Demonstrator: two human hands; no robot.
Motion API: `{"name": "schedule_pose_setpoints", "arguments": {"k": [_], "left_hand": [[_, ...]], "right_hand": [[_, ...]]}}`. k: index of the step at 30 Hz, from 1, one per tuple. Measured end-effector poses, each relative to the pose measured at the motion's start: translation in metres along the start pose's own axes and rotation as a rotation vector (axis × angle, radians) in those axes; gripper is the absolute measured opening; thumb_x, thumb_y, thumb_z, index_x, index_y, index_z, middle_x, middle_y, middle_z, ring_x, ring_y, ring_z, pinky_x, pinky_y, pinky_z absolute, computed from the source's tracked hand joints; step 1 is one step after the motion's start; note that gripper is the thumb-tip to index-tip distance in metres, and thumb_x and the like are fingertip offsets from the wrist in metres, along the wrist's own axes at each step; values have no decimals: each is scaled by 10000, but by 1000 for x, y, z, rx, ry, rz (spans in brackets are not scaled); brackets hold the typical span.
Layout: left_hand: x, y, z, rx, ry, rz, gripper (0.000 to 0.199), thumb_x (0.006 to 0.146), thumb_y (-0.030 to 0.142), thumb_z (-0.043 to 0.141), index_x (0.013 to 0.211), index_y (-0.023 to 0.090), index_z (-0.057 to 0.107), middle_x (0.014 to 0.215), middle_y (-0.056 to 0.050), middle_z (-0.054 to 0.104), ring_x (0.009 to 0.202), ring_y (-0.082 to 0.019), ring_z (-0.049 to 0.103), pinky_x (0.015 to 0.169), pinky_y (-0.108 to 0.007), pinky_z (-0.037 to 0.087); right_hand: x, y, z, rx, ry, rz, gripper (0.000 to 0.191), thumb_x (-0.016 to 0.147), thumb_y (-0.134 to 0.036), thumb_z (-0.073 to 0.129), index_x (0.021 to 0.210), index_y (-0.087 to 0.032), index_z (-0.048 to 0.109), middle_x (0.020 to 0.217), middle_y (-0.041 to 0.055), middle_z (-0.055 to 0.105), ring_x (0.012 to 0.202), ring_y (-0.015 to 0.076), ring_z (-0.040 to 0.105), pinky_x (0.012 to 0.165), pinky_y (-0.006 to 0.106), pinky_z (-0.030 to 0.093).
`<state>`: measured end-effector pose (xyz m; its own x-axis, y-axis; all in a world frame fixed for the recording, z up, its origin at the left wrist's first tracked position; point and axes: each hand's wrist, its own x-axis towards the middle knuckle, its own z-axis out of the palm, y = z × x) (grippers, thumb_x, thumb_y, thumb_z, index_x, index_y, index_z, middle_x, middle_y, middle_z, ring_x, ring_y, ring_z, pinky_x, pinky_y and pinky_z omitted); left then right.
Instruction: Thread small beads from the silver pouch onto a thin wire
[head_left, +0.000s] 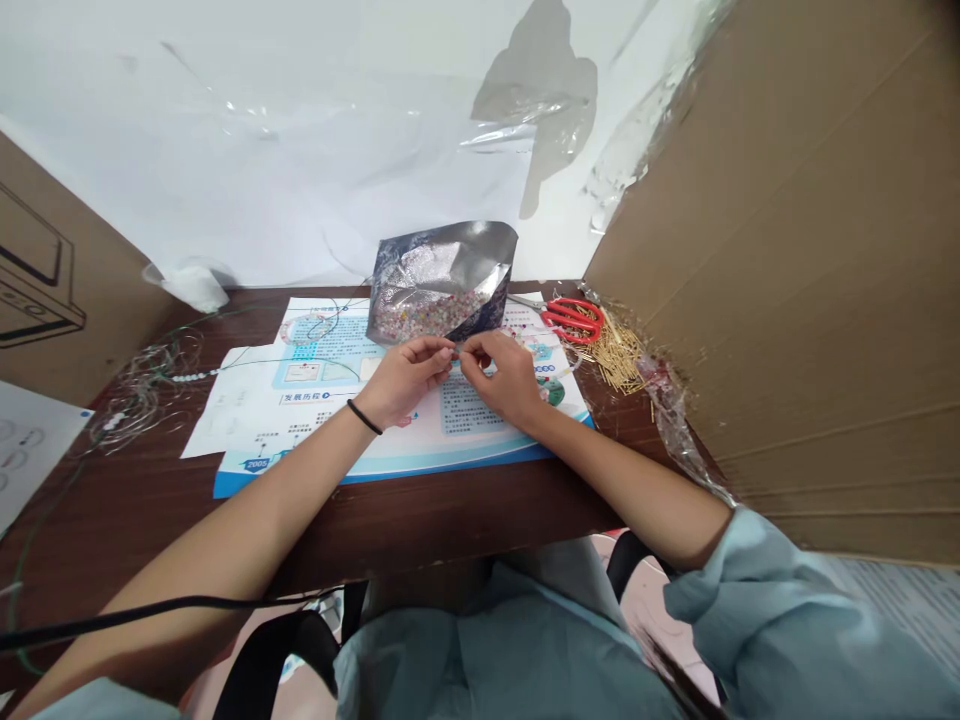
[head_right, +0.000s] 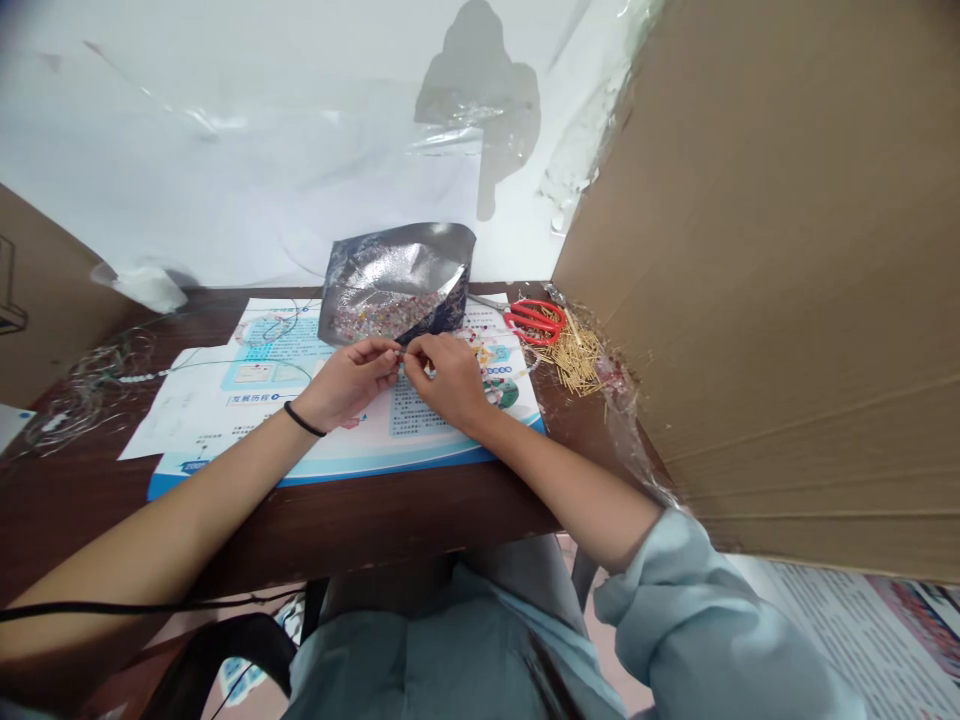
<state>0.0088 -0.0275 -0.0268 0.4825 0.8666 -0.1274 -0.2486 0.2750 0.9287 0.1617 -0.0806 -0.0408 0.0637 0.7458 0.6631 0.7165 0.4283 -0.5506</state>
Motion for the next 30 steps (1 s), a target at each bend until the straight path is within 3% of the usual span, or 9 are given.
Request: {"name": "schedule_pose_setpoints", "arguments": {"k": [13, 24, 30], "left_hand": [[-1, 1, 1, 27, -14, -8, 205, 642, 196, 846, 782, 165, 699, 709, 15, 613, 682, -80, 556, 692, -242, 475], [-1, 1, 2, 20, 4, 15, 282, 570, 263, 897, 768, 174, 717, 711, 10, 623, 652, -77, 531, 655, -233, 474], [-1, 0, 1, 35, -7, 17, 243, 622, 250, 868, 786, 171, 707, 734, 6, 612, 690, -87, 541, 720, -268, 480]], "right_hand": [[0, 0, 1, -21, -32, 26, 123, 883, -203, 533, 772, -229, 579, 729, 8, 625, 720, 160, 549, 726, 313, 426], [0, -2, -1, -14, -30, 6, 121, 894, -209, 529, 786, -225, 582, 736, 13, 630, 736, 165, 562, 746, 322, 423], [0, -2, -1, -19, -55, 25, 120, 886, -210, 527, 783, -227, 587, 739, 13, 628, 737, 171, 556, 760, 333, 423]]}}
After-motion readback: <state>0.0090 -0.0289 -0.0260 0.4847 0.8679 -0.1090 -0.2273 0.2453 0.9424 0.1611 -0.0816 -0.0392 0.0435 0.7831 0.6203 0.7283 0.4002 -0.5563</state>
